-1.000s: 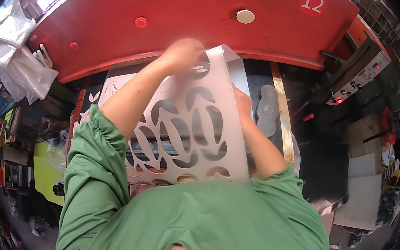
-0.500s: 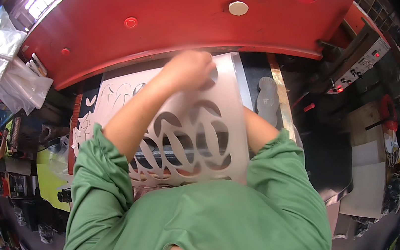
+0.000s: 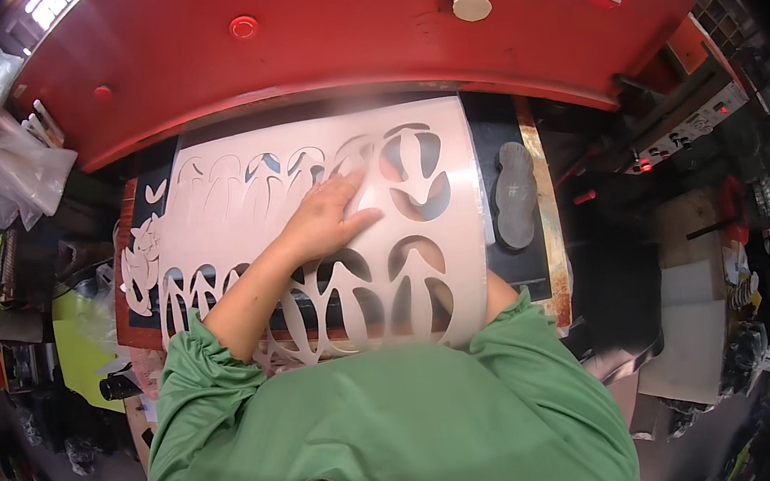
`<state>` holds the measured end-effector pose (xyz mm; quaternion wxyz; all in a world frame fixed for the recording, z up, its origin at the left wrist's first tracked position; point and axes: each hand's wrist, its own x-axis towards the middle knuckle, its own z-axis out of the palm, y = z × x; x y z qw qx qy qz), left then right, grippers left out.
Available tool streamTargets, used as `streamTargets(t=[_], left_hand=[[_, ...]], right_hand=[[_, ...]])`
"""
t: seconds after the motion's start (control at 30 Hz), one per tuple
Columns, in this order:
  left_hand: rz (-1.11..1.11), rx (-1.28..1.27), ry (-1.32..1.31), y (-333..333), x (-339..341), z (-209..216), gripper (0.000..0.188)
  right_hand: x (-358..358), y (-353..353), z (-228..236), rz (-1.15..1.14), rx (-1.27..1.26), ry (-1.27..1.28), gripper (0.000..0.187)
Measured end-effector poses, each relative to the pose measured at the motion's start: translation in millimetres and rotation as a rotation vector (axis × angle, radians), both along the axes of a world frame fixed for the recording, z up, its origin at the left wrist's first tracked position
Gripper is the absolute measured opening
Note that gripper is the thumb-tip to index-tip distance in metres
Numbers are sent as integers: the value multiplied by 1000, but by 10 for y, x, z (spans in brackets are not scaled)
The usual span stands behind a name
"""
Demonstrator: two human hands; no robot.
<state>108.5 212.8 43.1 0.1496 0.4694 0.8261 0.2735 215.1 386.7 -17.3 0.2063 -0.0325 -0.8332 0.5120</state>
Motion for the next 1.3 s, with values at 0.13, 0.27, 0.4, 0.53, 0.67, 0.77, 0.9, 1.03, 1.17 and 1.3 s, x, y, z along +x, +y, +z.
streamTargets(t=[0.13, 0.27, 0.4, 0.53, 0.67, 0.77, 0.9, 1.03, 1.17, 1.3], left_hand=[[17, 87, 10, 49, 52, -23, 64], [110, -36, -44, 160, 99, 74, 56], [145, -140, 36, 193, 155, 174, 55], [246, -151, -108, 220, 130, 224, 56], [247, -88, -324, 232, 33, 228, 59], [198, -42, -395, 214, -52, 260, 65], [125, -144, -98, 240, -130, 355, 69], [76, -209, -107, 294, -242, 455, 72], [68, -109, -78, 248, -337, 518, 78], [-97, -68, -64, 89, -466, 564, 81]], right_hand=[[156, -36, 8, -5, -40, -16, 35], [209, -35, 23, 6, -71, -9, 35], [230, -33, 40, 4, -105, -3, 36], [238, -37, 55, 13, -140, 4, 37], [214, -25, 68, 26, -178, 11, 38], [165, 2, 88, 41, -208, 21, 38], [89, 30, 128, 75, -285, 37, 39], [-61, 96, 169, 129, -449, 86, 40], [-278, 159, 157, 200, -664, 168, 41], [-388, 166, 86, 254, -829, 218, 41]])
